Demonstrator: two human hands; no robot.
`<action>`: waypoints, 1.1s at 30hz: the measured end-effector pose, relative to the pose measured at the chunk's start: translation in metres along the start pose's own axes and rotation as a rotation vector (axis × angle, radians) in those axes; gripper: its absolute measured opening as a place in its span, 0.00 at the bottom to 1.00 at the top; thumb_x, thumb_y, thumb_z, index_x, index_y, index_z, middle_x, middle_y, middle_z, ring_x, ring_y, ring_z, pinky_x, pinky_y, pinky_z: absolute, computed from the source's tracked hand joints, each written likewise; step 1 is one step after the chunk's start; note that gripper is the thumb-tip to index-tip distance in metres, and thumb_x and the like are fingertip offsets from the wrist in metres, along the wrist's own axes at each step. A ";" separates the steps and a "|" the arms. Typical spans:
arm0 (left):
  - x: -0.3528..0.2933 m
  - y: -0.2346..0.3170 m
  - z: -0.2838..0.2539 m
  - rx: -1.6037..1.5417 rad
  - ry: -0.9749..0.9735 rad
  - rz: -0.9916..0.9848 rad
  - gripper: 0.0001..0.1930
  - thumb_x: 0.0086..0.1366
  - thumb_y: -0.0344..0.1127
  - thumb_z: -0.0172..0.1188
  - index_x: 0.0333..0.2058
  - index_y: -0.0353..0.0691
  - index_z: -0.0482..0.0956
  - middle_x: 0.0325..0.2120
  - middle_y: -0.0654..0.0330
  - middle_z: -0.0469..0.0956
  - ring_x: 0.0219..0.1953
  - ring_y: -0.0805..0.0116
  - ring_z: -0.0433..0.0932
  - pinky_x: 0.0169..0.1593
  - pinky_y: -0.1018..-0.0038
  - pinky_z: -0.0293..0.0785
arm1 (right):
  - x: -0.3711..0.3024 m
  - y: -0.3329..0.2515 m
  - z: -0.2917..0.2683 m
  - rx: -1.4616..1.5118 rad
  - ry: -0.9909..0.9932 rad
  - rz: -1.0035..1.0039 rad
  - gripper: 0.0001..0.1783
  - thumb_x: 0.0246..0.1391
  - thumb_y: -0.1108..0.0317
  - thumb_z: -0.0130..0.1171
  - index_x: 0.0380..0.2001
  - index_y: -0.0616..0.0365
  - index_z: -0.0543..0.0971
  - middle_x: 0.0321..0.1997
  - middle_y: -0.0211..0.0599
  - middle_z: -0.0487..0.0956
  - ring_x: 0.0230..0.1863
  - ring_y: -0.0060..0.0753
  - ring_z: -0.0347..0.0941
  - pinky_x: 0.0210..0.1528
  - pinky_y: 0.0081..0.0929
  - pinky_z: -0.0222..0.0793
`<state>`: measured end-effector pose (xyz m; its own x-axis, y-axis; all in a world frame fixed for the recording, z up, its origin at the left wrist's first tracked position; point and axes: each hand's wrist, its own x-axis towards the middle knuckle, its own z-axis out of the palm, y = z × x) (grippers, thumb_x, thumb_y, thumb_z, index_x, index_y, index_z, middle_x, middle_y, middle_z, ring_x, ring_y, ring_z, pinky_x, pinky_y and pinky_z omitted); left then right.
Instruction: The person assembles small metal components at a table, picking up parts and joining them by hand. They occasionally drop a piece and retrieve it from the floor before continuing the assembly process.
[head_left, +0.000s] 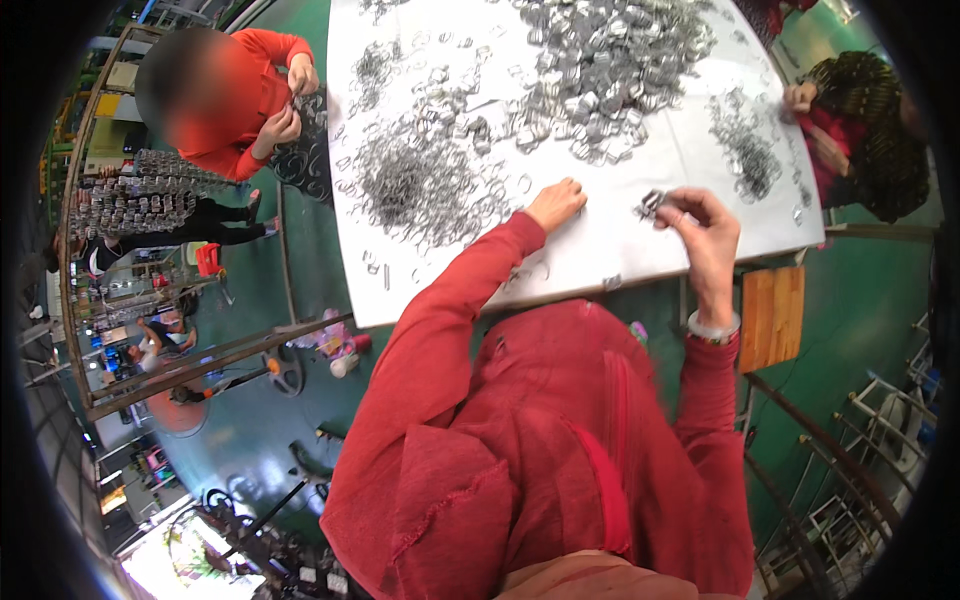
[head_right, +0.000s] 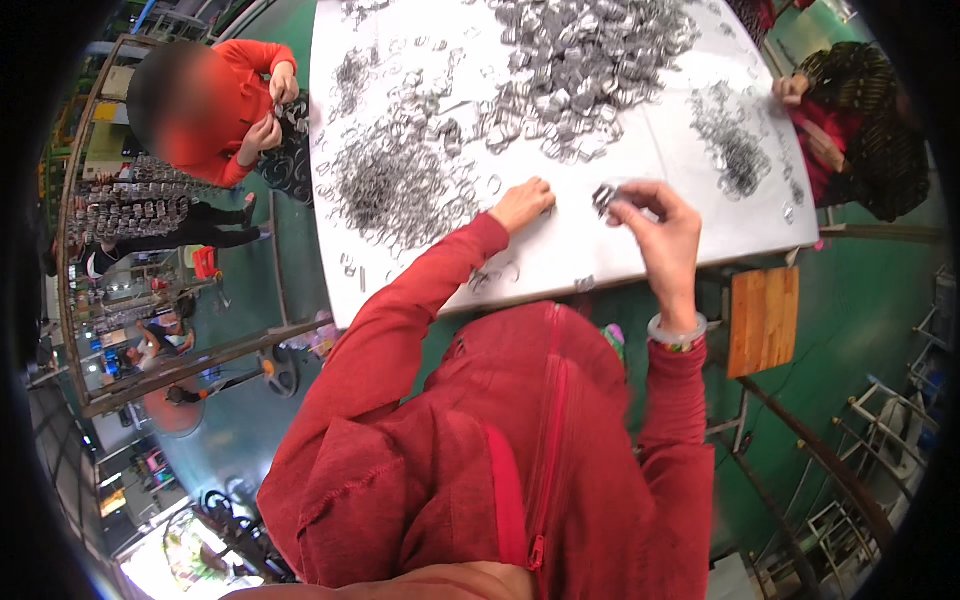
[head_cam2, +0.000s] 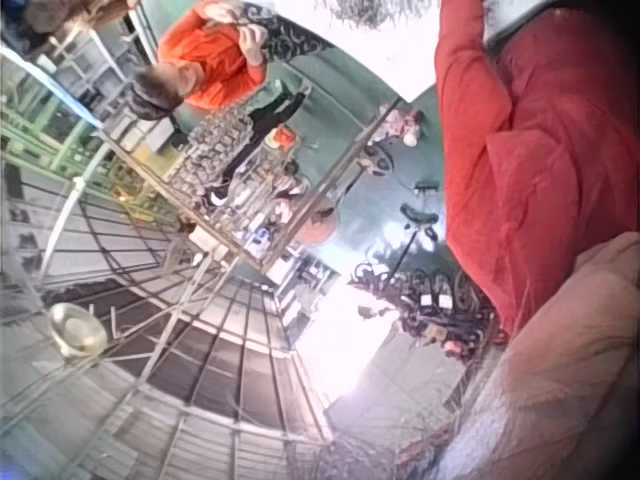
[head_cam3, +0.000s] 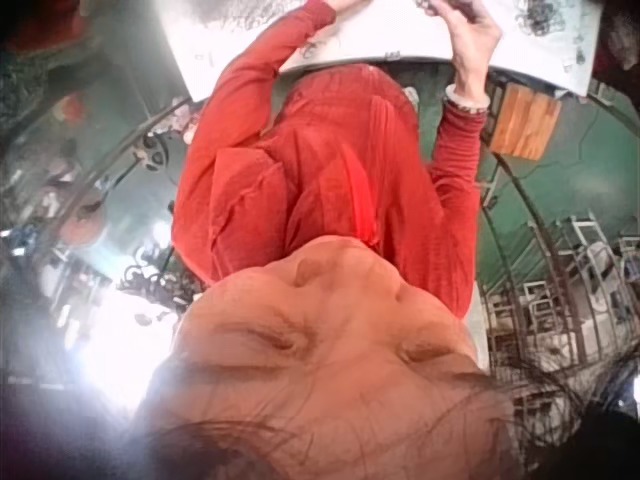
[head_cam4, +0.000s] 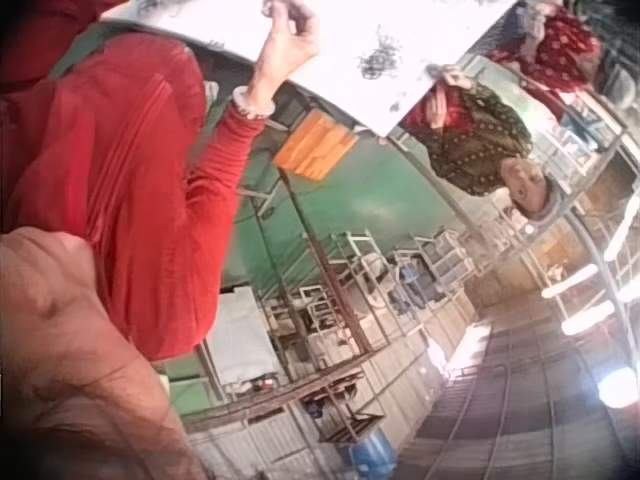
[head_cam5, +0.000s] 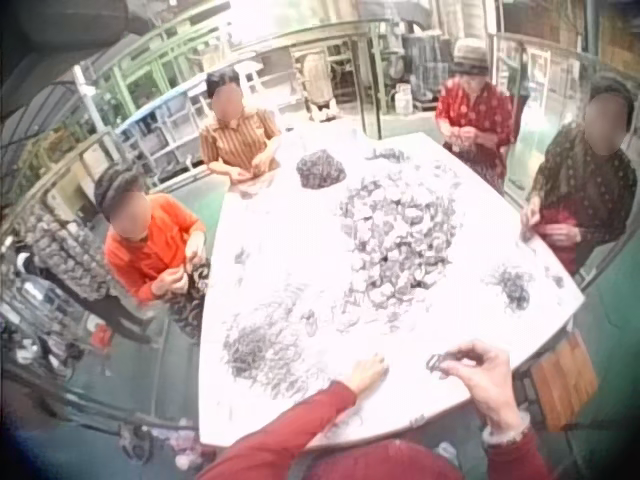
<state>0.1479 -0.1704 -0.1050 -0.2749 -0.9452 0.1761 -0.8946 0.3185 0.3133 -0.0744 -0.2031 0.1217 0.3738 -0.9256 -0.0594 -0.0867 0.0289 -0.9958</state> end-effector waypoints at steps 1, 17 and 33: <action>0.000 -0.001 0.005 0.024 0.048 0.041 0.03 0.52 0.30 0.54 0.27 0.39 0.73 0.28 0.57 0.71 0.37 0.62 0.72 0.36 0.70 0.75 | -0.002 0.000 -0.002 0.006 0.010 0.000 0.09 0.46 0.82 0.60 0.33 0.69 0.77 0.28 0.37 0.79 0.29 0.23 0.75 0.33 0.18 0.71; 0.022 0.096 -0.172 -1.207 0.445 -0.469 0.10 0.66 0.31 0.51 0.40 0.29 0.75 0.28 0.60 0.78 0.30 0.73 0.79 0.35 0.78 0.76 | -0.005 0.011 0.008 0.177 -0.004 0.012 0.08 0.46 0.80 0.61 0.32 0.67 0.77 0.29 0.35 0.79 0.29 0.19 0.74 0.30 0.16 0.72; -0.004 0.133 -0.205 -0.534 0.698 -0.102 0.09 0.55 0.26 0.60 0.36 0.37 0.74 0.40 0.55 0.71 0.44 0.56 0.71 0.46 0.66 0.69 | -0.013 -0.006 0.048 0.265 -0.083 -0.084 0.09 0.44 0.86 0.59 0.32 0.68 0.77 0.32 0.37 0.78 0.31 0.24 0.73 0.31 0.20 0.73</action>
<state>0.1025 -0.1101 0.1271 0.2315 -0.7674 0.5979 -0.5710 0.3904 0.7222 -0.0344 -0.1733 0.1250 0.4448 -0.8951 0.0298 0.1880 0.0607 -0.9803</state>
